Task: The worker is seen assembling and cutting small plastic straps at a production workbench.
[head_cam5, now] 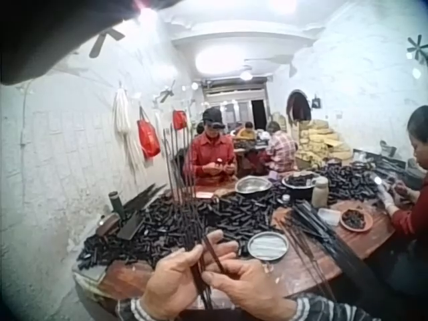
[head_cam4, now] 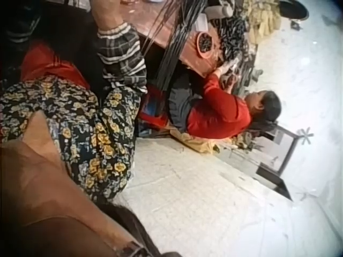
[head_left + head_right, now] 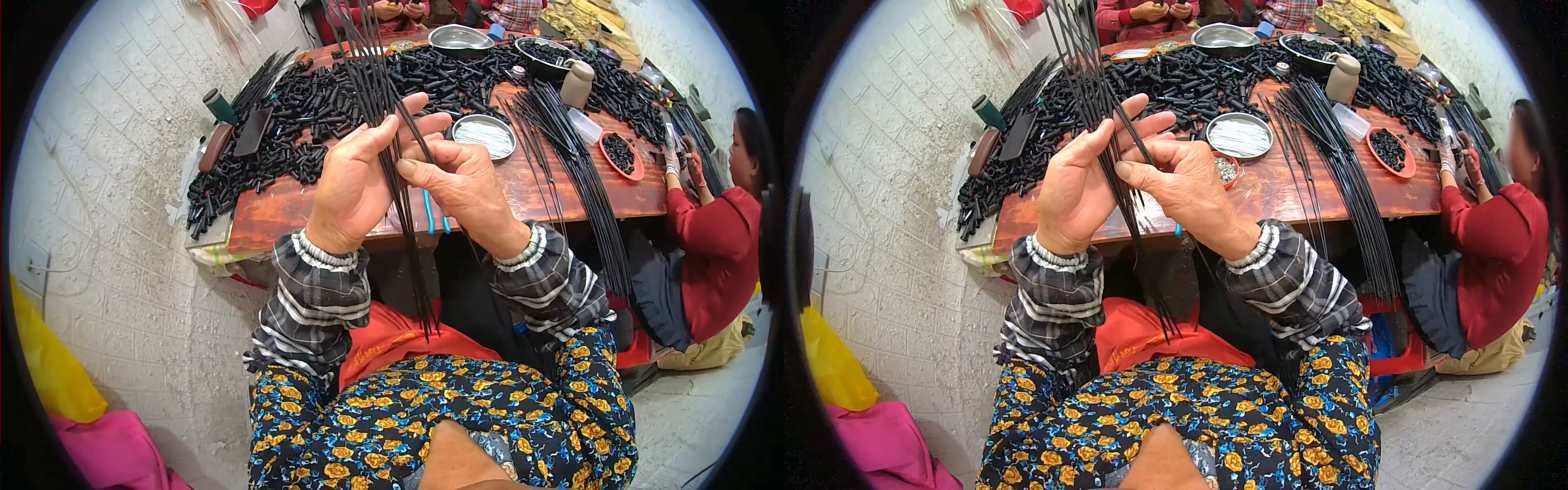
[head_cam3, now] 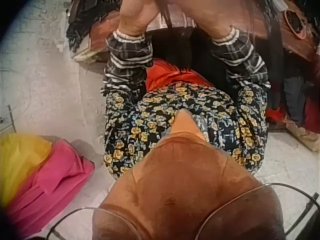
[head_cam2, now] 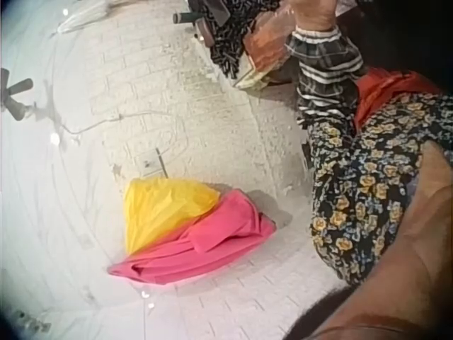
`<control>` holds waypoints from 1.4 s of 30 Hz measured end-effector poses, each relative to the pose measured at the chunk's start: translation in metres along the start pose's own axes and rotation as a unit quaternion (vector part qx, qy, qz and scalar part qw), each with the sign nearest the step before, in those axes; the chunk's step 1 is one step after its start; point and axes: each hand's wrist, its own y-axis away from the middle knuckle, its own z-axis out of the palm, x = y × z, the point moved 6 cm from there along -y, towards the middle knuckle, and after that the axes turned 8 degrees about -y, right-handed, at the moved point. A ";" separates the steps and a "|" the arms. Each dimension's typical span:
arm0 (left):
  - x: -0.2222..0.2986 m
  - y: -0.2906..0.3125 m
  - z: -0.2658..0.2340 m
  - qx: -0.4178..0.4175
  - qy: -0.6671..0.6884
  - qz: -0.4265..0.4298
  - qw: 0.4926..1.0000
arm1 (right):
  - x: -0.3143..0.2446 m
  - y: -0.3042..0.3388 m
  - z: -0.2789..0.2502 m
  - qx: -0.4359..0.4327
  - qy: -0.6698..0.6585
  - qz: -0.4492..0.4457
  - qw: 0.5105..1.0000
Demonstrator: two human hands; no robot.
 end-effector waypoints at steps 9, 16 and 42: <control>-0.002 -0.001 -0.002 -0.003 0.012 -0.003 1.000 | -0.004 -0.009 0.002 -0.007 0.064 -0.069 0.996; -0.004 0.002 -0.011 -0.010 0.069 -0.016 0.997 | -0.015 -0.015 -0.005 0.011 0.021 -0.069 0.997; 0.011 -0.001 -0.003 -0.039 -0.040 -0.058 0.997 | 0.034 0.027 0.017 -0.136 -0.187 0.103 0.967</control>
